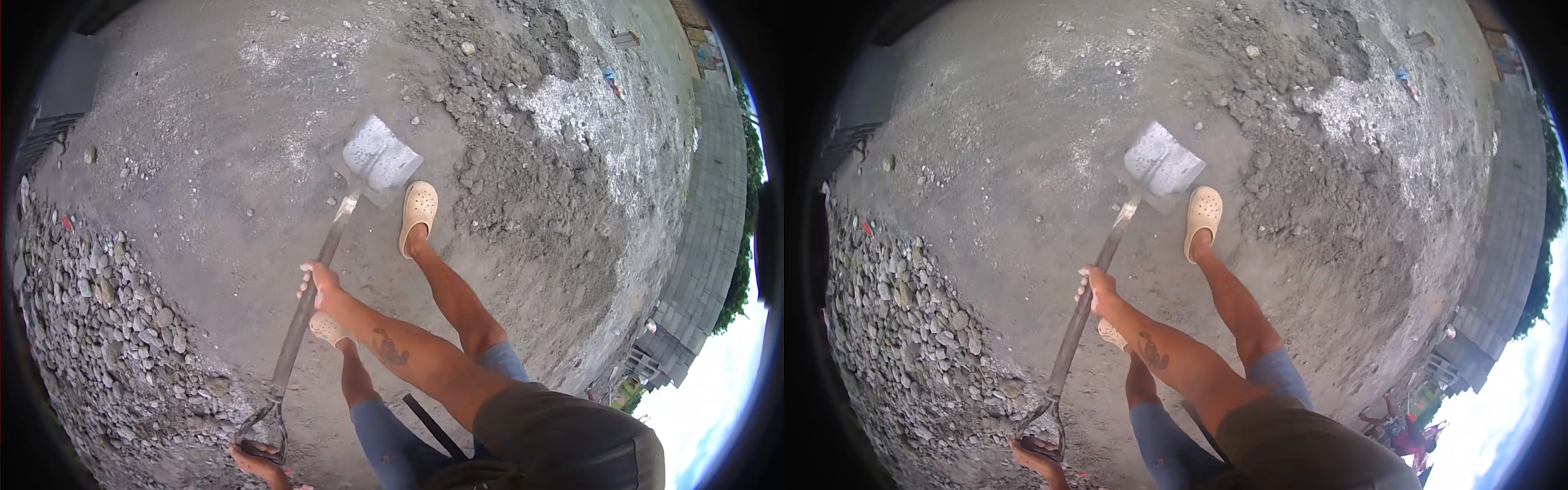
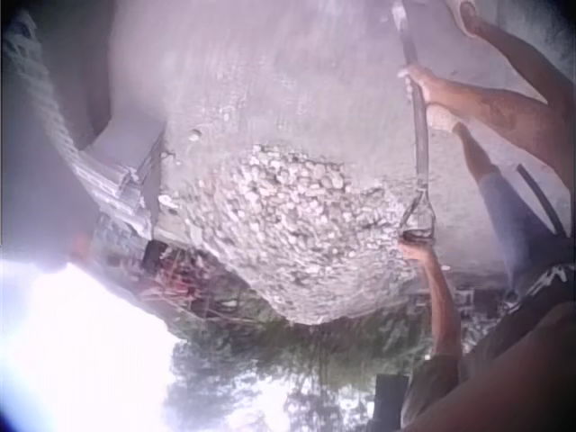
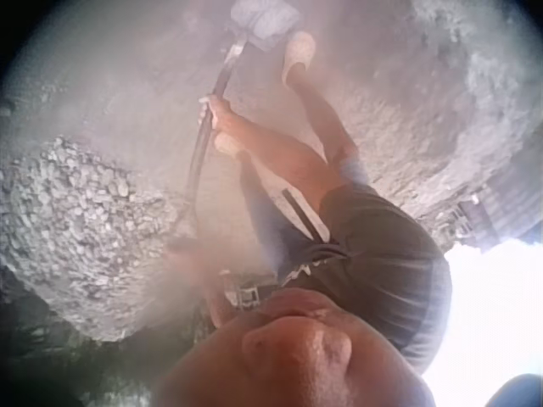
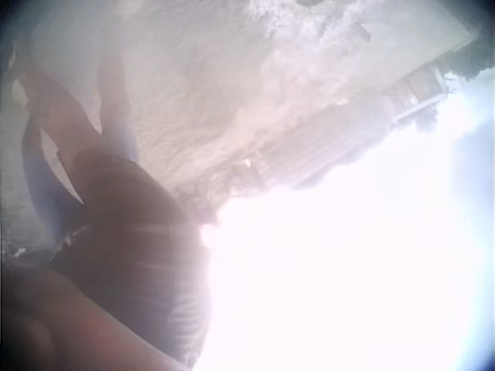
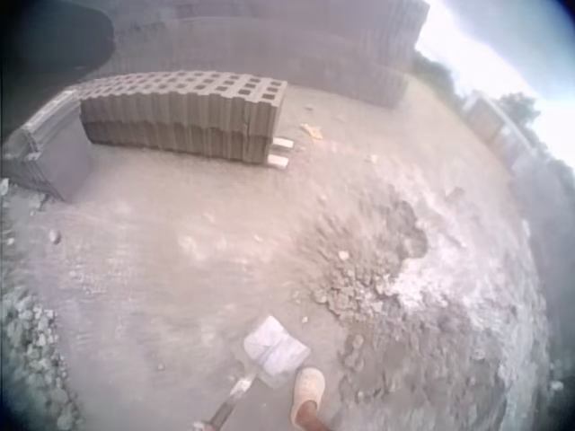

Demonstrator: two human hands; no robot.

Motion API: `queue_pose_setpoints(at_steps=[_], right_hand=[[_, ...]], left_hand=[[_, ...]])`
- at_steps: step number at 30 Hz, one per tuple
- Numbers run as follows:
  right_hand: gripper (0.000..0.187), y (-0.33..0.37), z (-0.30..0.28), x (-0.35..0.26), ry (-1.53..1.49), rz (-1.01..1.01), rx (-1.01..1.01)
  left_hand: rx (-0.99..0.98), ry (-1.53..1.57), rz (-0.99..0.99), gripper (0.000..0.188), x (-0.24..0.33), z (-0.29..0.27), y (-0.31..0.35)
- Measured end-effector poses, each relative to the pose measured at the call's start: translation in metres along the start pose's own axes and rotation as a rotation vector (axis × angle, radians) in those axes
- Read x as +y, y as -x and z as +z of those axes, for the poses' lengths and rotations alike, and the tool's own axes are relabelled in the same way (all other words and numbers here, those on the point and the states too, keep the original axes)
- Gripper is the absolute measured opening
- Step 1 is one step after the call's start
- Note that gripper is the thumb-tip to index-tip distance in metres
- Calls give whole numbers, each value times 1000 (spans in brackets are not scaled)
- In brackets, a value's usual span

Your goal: The person uses a shovel to dig and turn over a pile of dirt and gravel on a construction site.

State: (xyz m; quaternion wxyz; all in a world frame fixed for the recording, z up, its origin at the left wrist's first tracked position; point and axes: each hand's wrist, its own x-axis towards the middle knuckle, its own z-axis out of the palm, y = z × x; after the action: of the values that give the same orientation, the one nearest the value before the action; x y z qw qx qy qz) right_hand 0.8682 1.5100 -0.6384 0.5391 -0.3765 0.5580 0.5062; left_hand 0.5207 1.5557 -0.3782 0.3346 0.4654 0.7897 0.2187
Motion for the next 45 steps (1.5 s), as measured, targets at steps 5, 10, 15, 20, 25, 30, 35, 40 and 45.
queue_pose_setpoints(at_steps=[5,10,15,20,25,30,35,40,45], right_hand=[[9,-21,27,-108,-83,55,-20],[5,-37,16,-363,-95,-128,-80],[4,-56,16,-368,-200,-219,-8],[6,-58,-13,-329,-196,-308,-75],[18,41,-72,-307,-220,-404,-105],[32,190,-194,-328,-588,-433,-679],[32,208,-187,-289,-389,-533,-496],[14,69,-63,-146,-34,-218,-106],[12,15,26,-64,24,22,-8]], left_hand=[[-203,-34,15,50,85,105,-12],[-443,134,43,45,170,353,83],[-500,87,19,35,151,369,45],[-513,151,-93,33,113,347,32],[-707,248,61,34,102,277,56],[-956,211,1174,51,161,217,158],[-843,267,526,47,126,158,166],[-408,188,-10,49,65,80,115],[-82,22,-37,47,72,56,38]])
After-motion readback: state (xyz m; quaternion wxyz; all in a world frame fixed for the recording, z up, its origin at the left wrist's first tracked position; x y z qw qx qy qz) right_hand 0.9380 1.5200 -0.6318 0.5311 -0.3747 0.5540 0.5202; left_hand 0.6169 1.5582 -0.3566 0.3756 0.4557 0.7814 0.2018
